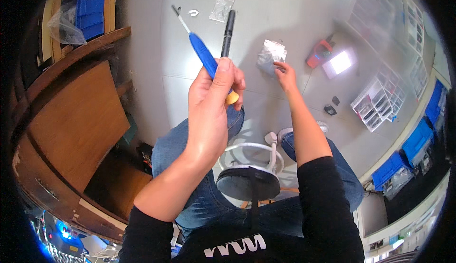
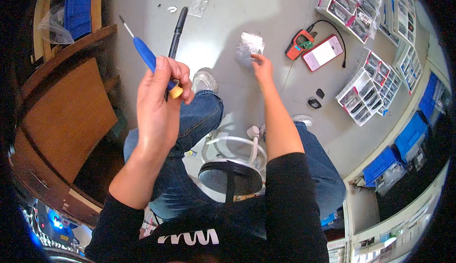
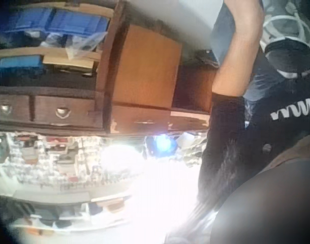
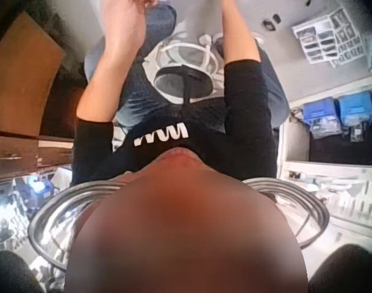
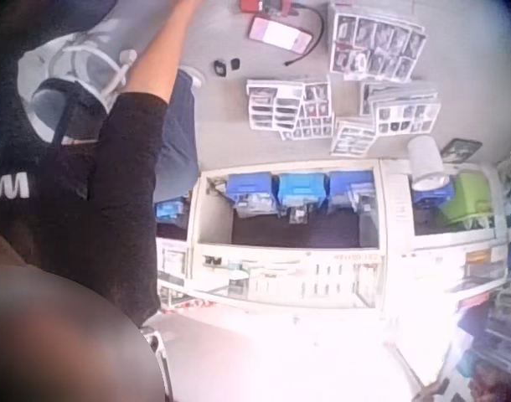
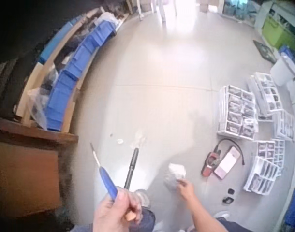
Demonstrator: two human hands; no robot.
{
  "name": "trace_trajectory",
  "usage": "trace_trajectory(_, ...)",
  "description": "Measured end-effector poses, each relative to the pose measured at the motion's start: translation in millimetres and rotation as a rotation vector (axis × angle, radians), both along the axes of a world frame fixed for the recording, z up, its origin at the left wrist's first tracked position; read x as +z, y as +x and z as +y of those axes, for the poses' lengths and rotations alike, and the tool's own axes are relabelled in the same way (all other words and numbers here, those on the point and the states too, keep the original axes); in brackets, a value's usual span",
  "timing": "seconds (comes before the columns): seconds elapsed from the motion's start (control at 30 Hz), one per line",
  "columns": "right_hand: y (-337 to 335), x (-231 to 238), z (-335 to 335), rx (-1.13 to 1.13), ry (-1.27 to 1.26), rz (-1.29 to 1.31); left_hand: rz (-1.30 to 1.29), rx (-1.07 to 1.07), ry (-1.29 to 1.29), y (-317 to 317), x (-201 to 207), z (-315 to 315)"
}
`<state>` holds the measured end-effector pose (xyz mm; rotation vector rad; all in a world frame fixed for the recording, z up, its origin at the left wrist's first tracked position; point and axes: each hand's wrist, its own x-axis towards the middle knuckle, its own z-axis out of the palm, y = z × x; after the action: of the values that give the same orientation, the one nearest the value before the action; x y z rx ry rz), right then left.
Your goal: The person sits on a stool and uses a screwdriver to open a small black electronic device, removes a battery, and then reassembles the device. They also write on a plastic bag with a pen.
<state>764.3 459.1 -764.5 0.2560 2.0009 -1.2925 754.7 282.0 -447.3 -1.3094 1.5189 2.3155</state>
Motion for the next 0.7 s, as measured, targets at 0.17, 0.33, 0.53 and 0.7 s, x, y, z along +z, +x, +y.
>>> trace_trajectory(0.17,33,16,33,0.203,0.438,0.641,0.093,-0.243,-0.067,5,10,6)
trace_trajectory(0.33,-1,150,18,-0.387,-0.324,0.074,0.207,-0.468,-0.064,27,17,13)
trace_trajectory(0.53,25,296,34,-0.369,-0.864,-0.019,0.288,-0.892,0.044,69,6,57)
trace_trajectory(0.7,61,315,74,-0.609,-0.754,0.122,0.31,-0.867,-0.371,88,15,26)
